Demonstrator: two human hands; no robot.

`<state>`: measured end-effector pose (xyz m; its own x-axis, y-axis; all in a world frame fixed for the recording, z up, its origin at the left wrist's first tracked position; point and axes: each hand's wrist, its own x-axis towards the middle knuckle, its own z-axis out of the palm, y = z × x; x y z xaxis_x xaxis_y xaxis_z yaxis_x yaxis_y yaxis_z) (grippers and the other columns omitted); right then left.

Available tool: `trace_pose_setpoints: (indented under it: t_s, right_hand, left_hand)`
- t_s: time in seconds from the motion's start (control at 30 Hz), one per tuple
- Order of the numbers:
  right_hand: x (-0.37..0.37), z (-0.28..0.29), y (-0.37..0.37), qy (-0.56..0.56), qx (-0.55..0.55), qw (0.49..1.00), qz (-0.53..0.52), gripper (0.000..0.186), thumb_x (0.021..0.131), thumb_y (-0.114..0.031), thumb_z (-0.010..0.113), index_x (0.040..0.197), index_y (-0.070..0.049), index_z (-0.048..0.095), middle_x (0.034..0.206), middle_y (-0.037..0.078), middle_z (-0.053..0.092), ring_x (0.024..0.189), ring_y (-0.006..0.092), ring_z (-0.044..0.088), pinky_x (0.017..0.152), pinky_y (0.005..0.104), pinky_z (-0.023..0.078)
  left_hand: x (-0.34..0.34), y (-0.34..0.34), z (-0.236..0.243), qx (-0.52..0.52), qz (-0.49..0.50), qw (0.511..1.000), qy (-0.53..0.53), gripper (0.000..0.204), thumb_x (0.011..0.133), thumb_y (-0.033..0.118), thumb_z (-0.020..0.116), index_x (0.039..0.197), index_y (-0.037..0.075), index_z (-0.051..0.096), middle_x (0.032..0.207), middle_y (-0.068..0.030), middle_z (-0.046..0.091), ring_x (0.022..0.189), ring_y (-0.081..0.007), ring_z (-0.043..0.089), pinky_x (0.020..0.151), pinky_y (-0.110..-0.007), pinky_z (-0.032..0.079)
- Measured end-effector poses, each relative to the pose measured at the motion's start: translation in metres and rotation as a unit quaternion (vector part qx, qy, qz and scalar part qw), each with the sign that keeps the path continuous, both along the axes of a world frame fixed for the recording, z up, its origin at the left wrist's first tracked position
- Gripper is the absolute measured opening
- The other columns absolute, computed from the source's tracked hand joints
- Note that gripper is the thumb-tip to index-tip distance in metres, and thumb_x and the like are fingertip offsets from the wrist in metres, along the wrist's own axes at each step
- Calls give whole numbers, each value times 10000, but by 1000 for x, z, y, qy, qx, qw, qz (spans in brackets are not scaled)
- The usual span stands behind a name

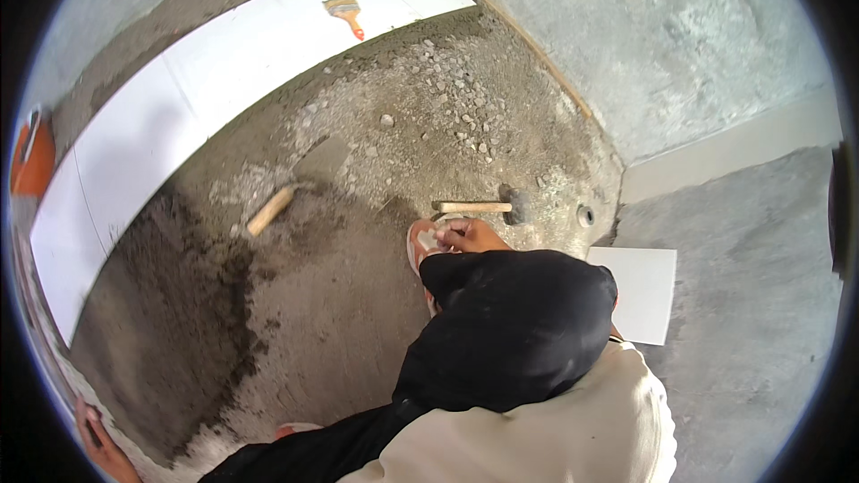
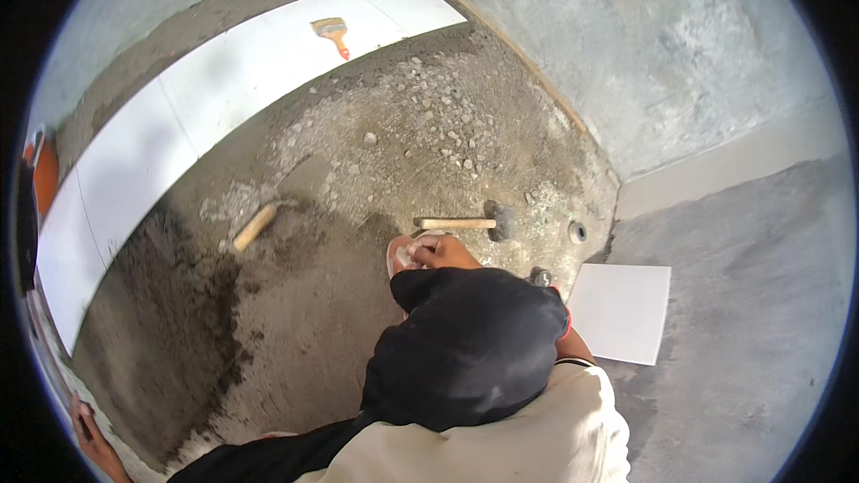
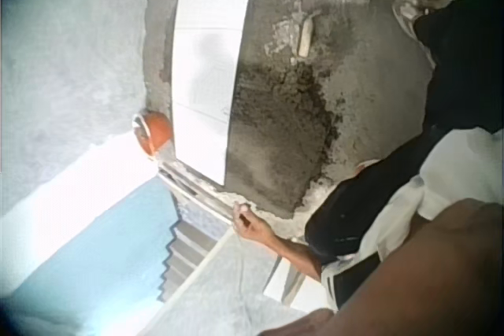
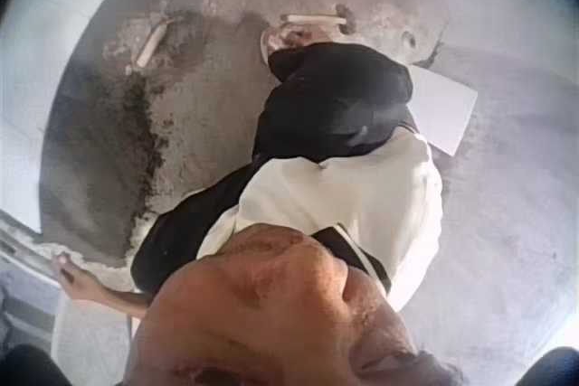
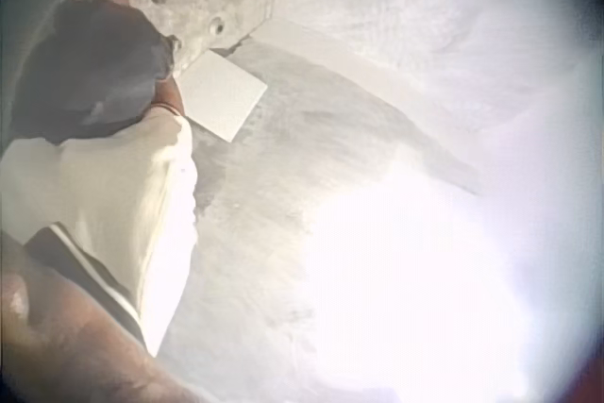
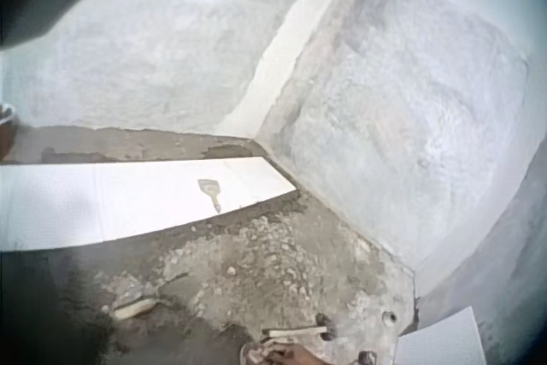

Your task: The person spreads cement on the floor using a trowel and wooden plank, then positions a white tile onto the prepared surface. The person also scoops cement from a bucket and spreads it onto a tile before placing it on the floor.

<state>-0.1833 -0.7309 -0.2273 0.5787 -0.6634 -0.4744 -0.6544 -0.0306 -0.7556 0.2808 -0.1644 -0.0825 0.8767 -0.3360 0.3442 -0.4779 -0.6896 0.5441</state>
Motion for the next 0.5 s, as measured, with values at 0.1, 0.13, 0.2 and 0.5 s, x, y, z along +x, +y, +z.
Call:
trace_pose_setpoints:
  t_s: [0.1,0.13,0.2,0.5]
  right_hand:
    - [-55,-53,-89,-37,-113,985,-125,220,979,-219,686,1043,-19,754,878,89,773,756,167,704,722,334,545]
    - [-58,-70,-122,-21,-157,972,-172,238,965,-239,700,982,-6,742,844,119,757,739,177,699,707,348,538]
    - [-100,-103,-193,23,-223,930,-290,221,963,-253,721,935,-35,714,812,87,712,761,170,681,714,342,536]
    - [-222,-175,-338,287,-427,729,-452,679,987,-503,648,1456,-38,491,1484,216,497,1389,386,457,1123,540,374]
  left_hand:
    - [-14,-60,49,93,-123,988,26,208,1041,134,611,1127,-18,724,950,-132,690,888,-265,636,819,-382,505]
    - [-15,-77,73,142,-151,978,9,213,1055,138,608,1143,-13,731,958,-134,692,886,-271,635,813,-386,511]
    - [-20,-129,112,205,-180,962,-13,214,1042,118,624,1179,-11,726,974,-143,693,901,-279,633,822,-398,514]
    - [-54,-425,228,365,-200,906,-72,336,1078,269,586,1297,32,680,1238,-184,652,1201,-293,588,1029,-421,482]
